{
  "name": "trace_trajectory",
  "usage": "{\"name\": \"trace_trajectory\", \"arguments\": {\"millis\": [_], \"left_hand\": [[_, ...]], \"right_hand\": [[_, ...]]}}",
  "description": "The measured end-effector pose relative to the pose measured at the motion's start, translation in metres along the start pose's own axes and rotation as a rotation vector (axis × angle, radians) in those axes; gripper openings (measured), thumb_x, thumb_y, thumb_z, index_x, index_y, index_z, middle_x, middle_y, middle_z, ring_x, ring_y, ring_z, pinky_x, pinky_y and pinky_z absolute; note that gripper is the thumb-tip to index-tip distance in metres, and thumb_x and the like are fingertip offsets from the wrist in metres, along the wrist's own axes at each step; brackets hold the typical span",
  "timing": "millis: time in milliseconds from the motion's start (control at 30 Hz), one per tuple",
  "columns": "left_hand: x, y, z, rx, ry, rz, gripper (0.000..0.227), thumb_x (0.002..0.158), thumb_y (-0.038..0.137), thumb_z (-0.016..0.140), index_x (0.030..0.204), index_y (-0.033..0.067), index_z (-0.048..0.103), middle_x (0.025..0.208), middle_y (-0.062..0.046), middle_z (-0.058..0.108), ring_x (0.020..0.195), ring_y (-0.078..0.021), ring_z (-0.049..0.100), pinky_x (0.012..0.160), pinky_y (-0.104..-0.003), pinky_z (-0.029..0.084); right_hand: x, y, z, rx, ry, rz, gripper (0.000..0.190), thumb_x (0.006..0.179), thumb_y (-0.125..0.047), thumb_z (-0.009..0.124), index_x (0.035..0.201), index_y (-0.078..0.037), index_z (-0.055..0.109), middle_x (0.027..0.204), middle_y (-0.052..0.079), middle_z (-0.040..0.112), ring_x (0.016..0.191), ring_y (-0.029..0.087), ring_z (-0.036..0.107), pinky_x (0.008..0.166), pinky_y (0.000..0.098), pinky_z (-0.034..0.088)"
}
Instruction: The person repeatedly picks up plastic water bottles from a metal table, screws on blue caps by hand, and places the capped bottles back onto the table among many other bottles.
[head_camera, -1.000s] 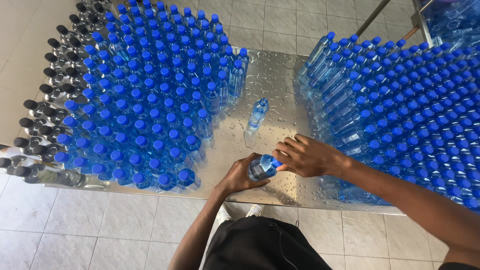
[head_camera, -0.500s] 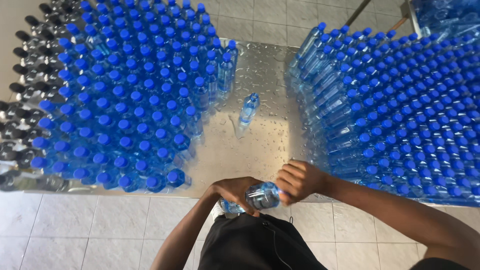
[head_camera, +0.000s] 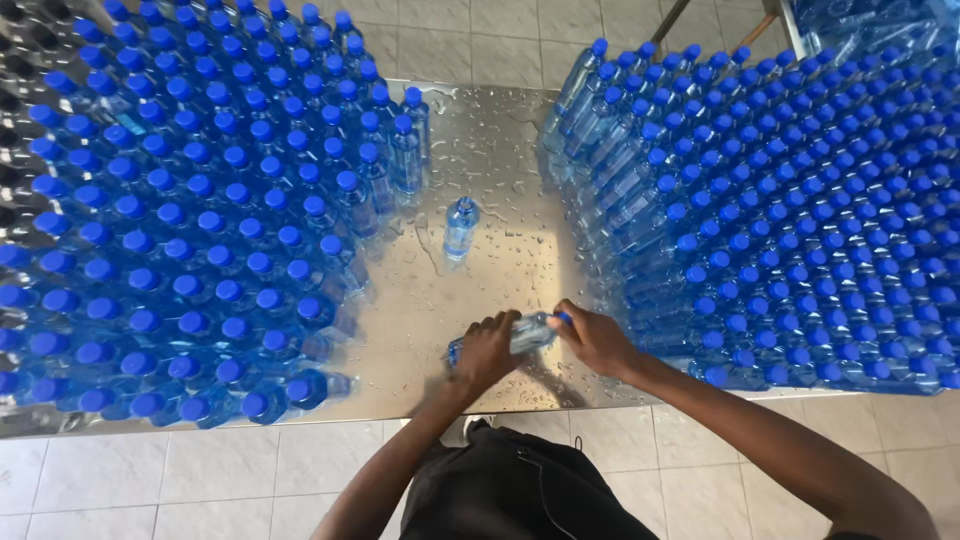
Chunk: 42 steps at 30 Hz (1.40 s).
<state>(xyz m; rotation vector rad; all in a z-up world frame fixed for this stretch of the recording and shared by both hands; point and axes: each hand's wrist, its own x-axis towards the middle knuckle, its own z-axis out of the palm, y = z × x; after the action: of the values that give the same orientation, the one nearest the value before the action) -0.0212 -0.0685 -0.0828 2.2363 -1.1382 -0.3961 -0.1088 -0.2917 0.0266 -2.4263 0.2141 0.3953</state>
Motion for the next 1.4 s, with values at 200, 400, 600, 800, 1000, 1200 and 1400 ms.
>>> {"name": "trace_trajectory", "arguments": {"millis": [200, 400, 600, 800, 1000, 1200, 1400], "left_hand": [[0.067, 0.040, -0.042, -0.377, 0.027, -0.118, 0.091, 0.085, 0.033, 0.093, 0.158, 0.0078, 0.045, 0.131, -0.030, 0.071, 0.125, -0.0515, 0.069, 0.109, -0.064, 0.051], [0.056, 0.061, -0.118, -0.479, 0.073, -0.263, 0.092, 0.099, 0.025, 0.080, 0.173, 0.0100, 0.027, 0.168, -0.031, 0.033, 0.155, -0.0520, 0.043, 0.123, -0.066, 0.046], [-0.053, 0.012, -0.070, -0.443, 0.002, -0.611, 0.088, 0.102, 0.027, 0.076, 0.175, 0.0197, 0.026, 0.171, -0.021, 0.028, 0.153, -0.0511, 0.045, 0.120, -0.066, 0.051], [-0.144, -0.040, 0.018, -0.526, 0.188, -0.621, 0.083, 0.096, 0.019, 0.073, 0.169, 0.0158, 0.033, 0.166, -0.012, 0.035, 0.135, -0.0368, 0.068, 0.095, -0.054, 0.063], [-0.170, -0.051, 0.039, -0.575, 0.238, -0.632, 0.084, 0.094, 0.022, 0.081, 0.166, 0.0160, 0.037, 0.166, -0.013, 0.036, 0.138, -0.0374, 0.062, 0.110, -0.051, 0.057], [-0.150, -0.043, -0.013, -0.456, 0.347, -0.411, 0.076, 0.100, 0.022, 0.075, 0.164, 0.0161, 0.037, 0.161, -0.019, 0.041, 0.136, -0.0438, 0.061, 0.106, -0.056, 0.055], [-0.148, -0.040, -0.054, -0.698, 0.466, -0.652, 0.082, 0.104, 0.023, 0.075, 0.172, 0.0063, 0.032, 0.161, -0.027, 0.044, 0.145, -0.0487, 0.057, 0.112, -0.057, 0.056]], "right_hand": [[0.054, 0.033, -0.047, 0.119, 0.237, -0.125, 0.037, 0.118, -0.045, 0.047, 0.122, -0.013, 0.066, 0.073, 0.009, 0.068, 0.057, 0.022, 0.065, 0.056, 0.0370, 0.054], [0.155, 0.033, -0.134, -0.406, 0.315, -0.077, 0.036, 0.117, -0.044, 0.052, 0.129, -0.012, 0.064, 0.104, 0.025, 0.079, 0.098, 0.048, 0.078, 0.087, 0.0627, 0.060], [0.303, 0.193, -0.177, -0.506, 0.496, 0.055, 0.048, 0.121, -0.058, 0.054, 0.137, -0.014, 0.065, 0.113, 0.022, 0.079, 0.110, 0.046, 0.077, 0.093, 0.0621, 0.060], [0.298, 0.125, -0.209, -0.621, 0.378, 0.416, 0.068, 0.118, -0.039, 0.064, 0.168, 0.001, 0.040, 0.166, 0.036, 0.036, 0.141, 0.059, 0.047, 0.089, 0.0691, 0.062], [0.230, -0.076, -0.058, 0.114, 0.198, -0.598, 0.024, 0.104, -0.006, 0.074, 0.126, 0.000, 0.069, 0.126, 0.014, 0.076, 0.102, 0.019, 0.078, 0.083, 0.0245, 0.069], [0.282, -0.168, 0.146, 0.389, -0.183, -0.431, 0.110, 0.088, -0.031, 0.090, 0.173, -0.014, 0.023, 0.182, 0.020, 0.022, 0.164, 0.046, 0.031, 0.129, 0.0625, 0.035], [0.265, -0.164, 0.178, 0.507, -0.023, -0.346, 0.082, 0.092, -0.016, 0.087, 0.160, -0.011, 0.041, 0.159, 0.021, 0.058, 0.150, 0.046, 0.052, 0.125, 0.0631, 0.044]]}}
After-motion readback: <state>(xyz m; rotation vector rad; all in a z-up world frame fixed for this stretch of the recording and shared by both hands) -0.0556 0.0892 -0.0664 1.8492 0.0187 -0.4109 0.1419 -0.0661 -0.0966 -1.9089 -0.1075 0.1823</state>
